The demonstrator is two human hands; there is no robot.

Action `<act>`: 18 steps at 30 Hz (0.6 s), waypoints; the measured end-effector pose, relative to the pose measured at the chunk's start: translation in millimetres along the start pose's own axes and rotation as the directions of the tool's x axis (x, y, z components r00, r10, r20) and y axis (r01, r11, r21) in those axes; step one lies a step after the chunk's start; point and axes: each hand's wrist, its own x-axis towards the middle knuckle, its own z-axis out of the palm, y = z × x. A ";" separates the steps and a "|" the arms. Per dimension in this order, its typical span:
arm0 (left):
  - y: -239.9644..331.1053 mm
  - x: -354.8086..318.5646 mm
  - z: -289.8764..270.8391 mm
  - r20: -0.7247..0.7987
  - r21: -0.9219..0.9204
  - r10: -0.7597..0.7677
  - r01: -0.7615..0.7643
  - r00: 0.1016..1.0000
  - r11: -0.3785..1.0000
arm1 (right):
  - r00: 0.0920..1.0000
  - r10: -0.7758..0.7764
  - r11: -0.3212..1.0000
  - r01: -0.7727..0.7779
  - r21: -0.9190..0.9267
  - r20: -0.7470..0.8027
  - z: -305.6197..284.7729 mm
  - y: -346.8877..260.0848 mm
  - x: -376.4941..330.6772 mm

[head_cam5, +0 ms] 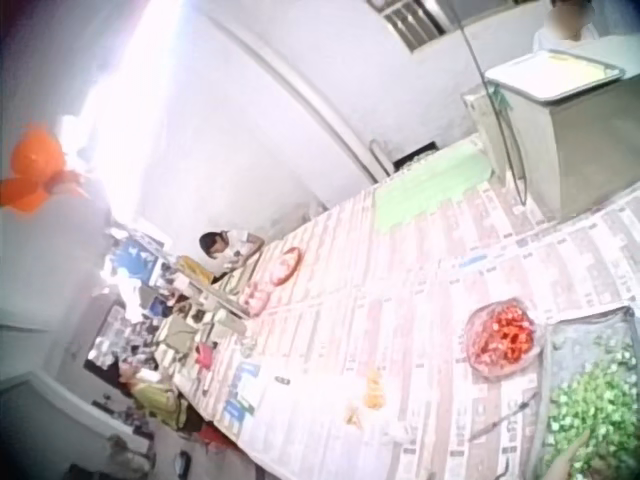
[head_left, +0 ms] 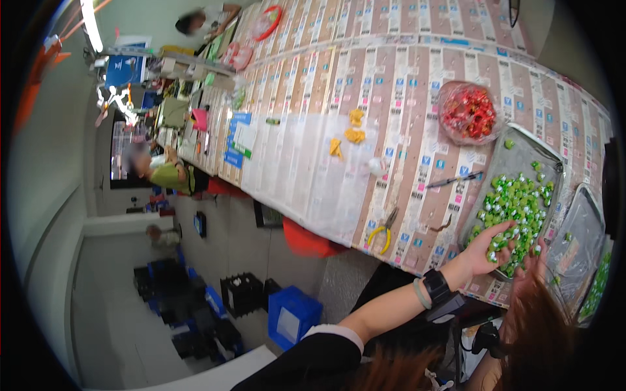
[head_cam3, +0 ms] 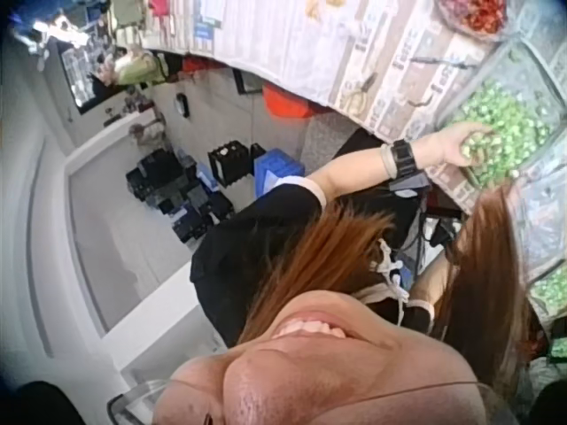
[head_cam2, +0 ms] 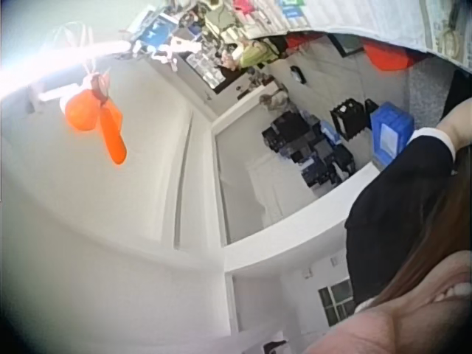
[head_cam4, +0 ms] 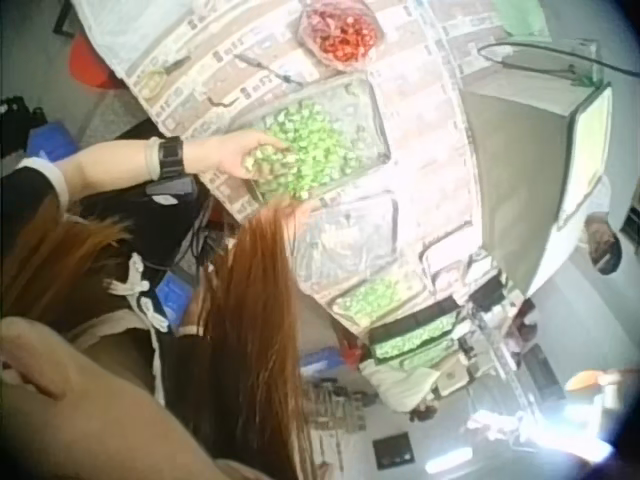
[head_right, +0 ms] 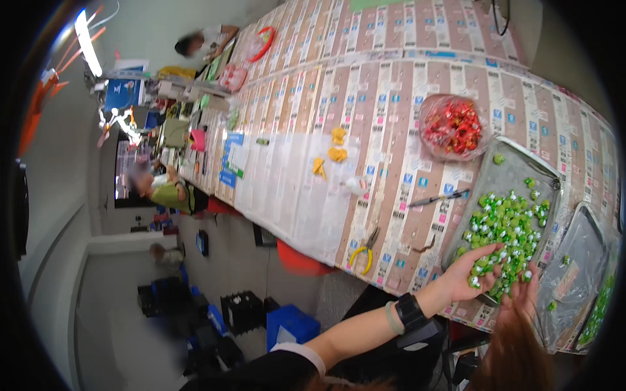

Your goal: Sort and assemble small green toy frogs from metal trays into boxes.

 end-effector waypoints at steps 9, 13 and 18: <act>1.2 -3.3 16.4 -0.122 0.012 0.051 -0.050 0.991 0.999 | 0.942 0.231 0.954 -0.269 0.135 0.242 1.4 0.6 -12.7; 1.7 2.8 11.9 -0.154 0.186 -0.002 0.031 0.988 0.982 | 0.991 0.130 0.989 -0.131 0.062 0.025 15.3 -4.8 -21.0; 20.7 -6.5 2.0 -0.261 0.259 -0.009 0.079 0.965 0.963 | 0.971 0.118 0.991 -0.129 0.040 0.207 -0.1 15.3 -0.3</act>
